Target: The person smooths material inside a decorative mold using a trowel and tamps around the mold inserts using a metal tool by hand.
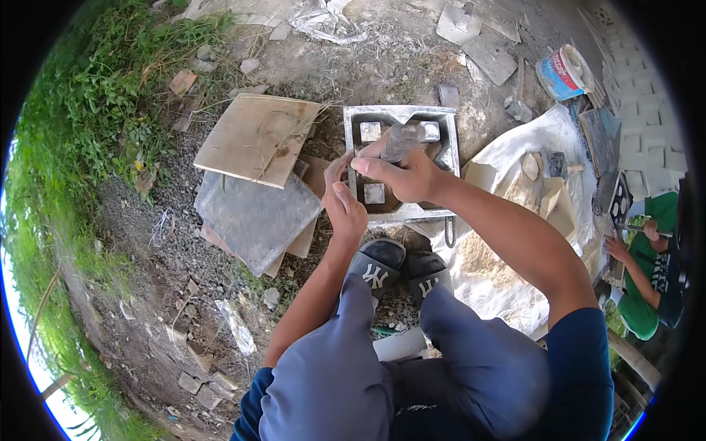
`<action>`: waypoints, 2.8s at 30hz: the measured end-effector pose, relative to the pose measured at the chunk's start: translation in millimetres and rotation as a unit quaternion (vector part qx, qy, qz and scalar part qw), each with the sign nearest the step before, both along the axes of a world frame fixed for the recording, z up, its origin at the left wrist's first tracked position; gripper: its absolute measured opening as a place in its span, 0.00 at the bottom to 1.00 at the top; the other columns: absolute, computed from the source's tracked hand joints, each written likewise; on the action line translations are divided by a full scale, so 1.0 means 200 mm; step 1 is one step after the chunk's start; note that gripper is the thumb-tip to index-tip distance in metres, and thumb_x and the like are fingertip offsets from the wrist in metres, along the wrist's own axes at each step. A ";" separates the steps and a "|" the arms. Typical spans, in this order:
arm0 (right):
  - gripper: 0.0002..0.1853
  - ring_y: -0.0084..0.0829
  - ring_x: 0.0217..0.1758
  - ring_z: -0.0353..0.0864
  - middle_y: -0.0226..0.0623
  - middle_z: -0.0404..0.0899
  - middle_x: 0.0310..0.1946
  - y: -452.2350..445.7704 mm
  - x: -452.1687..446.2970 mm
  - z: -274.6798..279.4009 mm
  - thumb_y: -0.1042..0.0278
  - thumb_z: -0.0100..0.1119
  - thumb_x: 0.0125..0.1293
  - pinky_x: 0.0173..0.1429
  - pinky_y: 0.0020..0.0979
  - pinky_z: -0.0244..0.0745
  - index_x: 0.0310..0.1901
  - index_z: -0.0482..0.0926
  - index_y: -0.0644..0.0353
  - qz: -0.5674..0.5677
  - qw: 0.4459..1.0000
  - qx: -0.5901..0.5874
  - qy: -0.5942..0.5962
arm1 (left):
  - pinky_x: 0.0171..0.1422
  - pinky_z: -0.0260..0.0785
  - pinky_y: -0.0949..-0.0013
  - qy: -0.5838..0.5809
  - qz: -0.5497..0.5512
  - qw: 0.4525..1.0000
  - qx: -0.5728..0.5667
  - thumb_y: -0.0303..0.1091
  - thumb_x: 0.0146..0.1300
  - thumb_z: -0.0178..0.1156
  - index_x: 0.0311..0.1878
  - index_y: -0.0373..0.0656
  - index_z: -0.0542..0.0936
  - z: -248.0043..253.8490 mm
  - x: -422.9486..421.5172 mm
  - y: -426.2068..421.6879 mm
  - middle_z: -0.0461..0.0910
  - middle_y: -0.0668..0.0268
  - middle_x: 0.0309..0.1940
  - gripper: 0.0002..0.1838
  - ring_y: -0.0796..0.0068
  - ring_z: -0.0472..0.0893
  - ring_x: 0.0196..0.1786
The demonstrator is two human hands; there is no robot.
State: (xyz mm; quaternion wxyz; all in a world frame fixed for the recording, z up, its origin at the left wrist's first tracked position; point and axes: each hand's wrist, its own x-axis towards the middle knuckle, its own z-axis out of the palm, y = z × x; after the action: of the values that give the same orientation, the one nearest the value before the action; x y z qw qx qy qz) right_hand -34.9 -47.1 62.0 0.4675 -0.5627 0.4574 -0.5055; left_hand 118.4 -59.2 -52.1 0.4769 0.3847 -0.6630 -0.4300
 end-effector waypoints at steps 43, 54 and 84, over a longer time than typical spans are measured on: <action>0.34 0.25 0.32 0.56 0.28 0.59 0.26 0.02 -0.11 0.22 0.28 0.35 0.74 0.42 0.31 0.57 0.34 0.63 0.58 -0.164 0.962 -0.106 -0.191 | 0.66 0.67 0.57 0.020 0.000 1.000 -0.021 0.58 0.80 0.29 0.61 0.30 0.73 -0.01 -0.02 -0.02 0.79 0.46 0.57 0.38 0.52 0.79 0.61; 0.18 0.18 0.33 0.65 0.26 0.72 0.31 -0.01 -0.02 0.15 0.54 0.56 0.76 0.39 0.24 0.61 0.37 0.74 0.62 -0.147 0.956 -0.183 -0.178 | 0.68 0.65 0.57 -0.003 -0.008 1.000 -0.013 0.59 0.80 0.26 0.61 0.29 0.72 0.01 -0.02 -0.01 0.77 0.47 0.59 0.39 0.58 0.77 0.63; 0.21 0.13 0.20 0.66 0.23 0.71 0.15 -0.10 -0.01 0.21 0.56 0.66 0.70 0.25 0.24 0.62 0.23 0.81 0.62 -0.071 0.993 0.074 0.052 | 0.66 0.66 0.58 -0.005 0.005 1.000 -0.017 0.60 0.80 0.28 0.59 0.29 0.73 0.02 -0.04 -0.01 0.78 0.49 0.52 0.39 0.57 0.78 0.58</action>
State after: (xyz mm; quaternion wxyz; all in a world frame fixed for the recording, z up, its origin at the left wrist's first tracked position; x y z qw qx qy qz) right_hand -36.6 -67.3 104.9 0.4468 -0.5178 0.5562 -0.4722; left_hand 110.9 -61.6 -48.0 0.4823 0.3819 -0.6707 -0.4143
